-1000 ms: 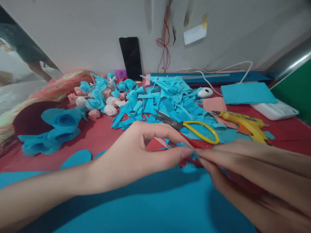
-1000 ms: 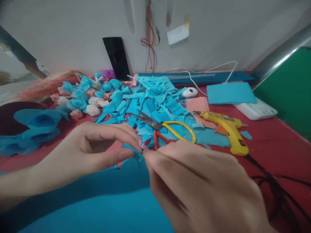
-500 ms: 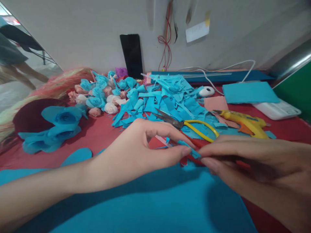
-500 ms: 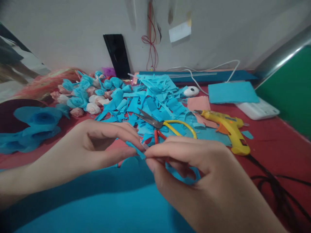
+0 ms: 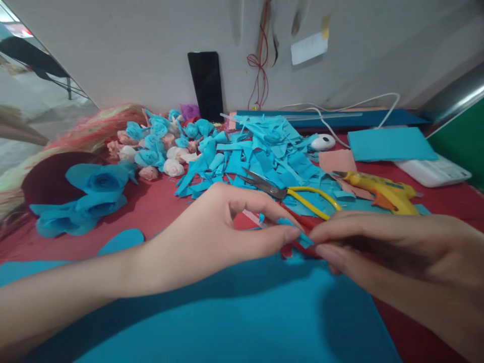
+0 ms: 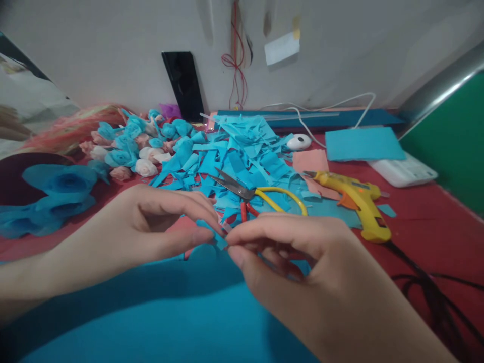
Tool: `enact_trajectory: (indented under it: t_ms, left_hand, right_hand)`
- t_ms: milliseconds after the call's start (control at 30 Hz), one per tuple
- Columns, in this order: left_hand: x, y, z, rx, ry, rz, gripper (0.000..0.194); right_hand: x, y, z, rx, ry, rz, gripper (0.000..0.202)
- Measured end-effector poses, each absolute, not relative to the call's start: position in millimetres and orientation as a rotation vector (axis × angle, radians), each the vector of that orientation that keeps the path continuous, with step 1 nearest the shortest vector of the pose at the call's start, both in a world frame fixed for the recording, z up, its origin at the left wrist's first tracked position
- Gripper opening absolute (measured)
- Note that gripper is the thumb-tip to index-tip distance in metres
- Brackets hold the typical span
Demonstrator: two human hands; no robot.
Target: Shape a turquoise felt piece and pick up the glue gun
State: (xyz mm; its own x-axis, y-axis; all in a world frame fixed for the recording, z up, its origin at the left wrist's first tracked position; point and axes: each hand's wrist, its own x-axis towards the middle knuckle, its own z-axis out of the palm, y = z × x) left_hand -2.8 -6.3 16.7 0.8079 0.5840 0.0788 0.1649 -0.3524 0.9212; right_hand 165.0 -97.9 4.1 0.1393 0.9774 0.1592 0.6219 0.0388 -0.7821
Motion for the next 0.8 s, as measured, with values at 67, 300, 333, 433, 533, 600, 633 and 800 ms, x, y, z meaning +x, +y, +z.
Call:
enact_trajectory:
  t_ms: [67, 300, 333, 433, 533, 600, 633, 800]
  left_hand:
    - [-3.1, -6.0, 17.1, 1.931, 0.563, 0.478, 0.014]
    - [-2.0, -5.2, 19.2, 1.981, 0.549, 0.486, 0.013]
    - [-2.0, -5.4, 19.7, 1.984, 0.555, 0.485, 0.013]
    - [-2.0, -6.7, 21.8, 1.990, 0.589, 0.470, 0.014]
    - [-1.9, -8.5, 24.1, 2.006, 0.623, 0.450, 0.013]
    - [-2.2, -9.7, 24.9, 2.016, 0.619, 0.473, 0.010]
    - [-2.6, -10.1, 25.0, 2.016, 0.603, 0.491, 0.009]
    - [-6.0, -10.5, 23.7, 1.991, 0.531, 0.499, 0.011]
  right_hand:
    - [159.4, -97.4, 3.0, -1.706, -1.515, 0.539, 0.019]
    - [158.7, -95.8, 6.3, -1.694, -1.516, 0.469, 0.016]
    - [161.7, -95.6, 7.1, -1.666, -1.562, 0.499, 0.014]
    - [171.0, -96.1, 8.0, -1.543, -1.721, 0.599, 0.010]
    - [177.0, -97.7, 5.8, -1.487, -1.741, 0.577, 0.013]
    - [178.2, -98.3, 4.0, -1.482, -1.712, 0.568, 0.014]
    - [178.1, -98.2, 3.5, -1.472, -1.699, 0.585, 0.014]
    - [175.4, -94.9, 6.7, -1.429, -1.628, 0.822, 0.017]
